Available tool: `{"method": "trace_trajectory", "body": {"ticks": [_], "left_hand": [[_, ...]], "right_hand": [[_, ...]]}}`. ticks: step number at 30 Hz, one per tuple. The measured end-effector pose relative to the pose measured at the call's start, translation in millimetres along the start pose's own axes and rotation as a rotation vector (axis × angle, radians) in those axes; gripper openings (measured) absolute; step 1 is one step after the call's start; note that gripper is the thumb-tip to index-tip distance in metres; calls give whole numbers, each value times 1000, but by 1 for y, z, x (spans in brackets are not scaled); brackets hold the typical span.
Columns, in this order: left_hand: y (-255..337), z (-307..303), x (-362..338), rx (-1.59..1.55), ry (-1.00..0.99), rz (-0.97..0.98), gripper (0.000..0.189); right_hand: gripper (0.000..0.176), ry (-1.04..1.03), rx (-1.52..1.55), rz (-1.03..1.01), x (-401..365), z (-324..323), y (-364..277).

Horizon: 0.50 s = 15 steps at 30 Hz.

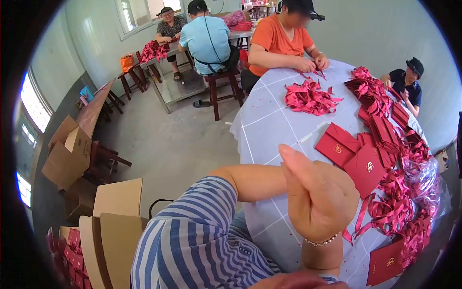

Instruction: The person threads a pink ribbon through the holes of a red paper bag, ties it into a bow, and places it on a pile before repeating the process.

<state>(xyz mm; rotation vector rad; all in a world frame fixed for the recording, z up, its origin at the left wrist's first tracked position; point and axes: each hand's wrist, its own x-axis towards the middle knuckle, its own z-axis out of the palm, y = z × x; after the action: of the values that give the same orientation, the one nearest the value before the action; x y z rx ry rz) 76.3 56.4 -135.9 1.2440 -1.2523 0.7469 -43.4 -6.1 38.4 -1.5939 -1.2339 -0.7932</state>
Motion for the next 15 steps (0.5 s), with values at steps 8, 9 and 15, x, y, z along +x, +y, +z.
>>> {"method": "trace_trajectory", "body": {"ticks": [8, 9, 15], "left_hand": [[-11, 36, -5, -19, 99, 19, 27], [-7, 46, -11, -23, 113, 19, 27], [-37, 17, 19, -34, 168, 55, 28]], "right_hand": [[37, 72, 122, -54, 4, -2, 2], [36, 56, 95, -44, 3, -3, 2], [33, -15, -71, -28, 1, -4, 3]]}}
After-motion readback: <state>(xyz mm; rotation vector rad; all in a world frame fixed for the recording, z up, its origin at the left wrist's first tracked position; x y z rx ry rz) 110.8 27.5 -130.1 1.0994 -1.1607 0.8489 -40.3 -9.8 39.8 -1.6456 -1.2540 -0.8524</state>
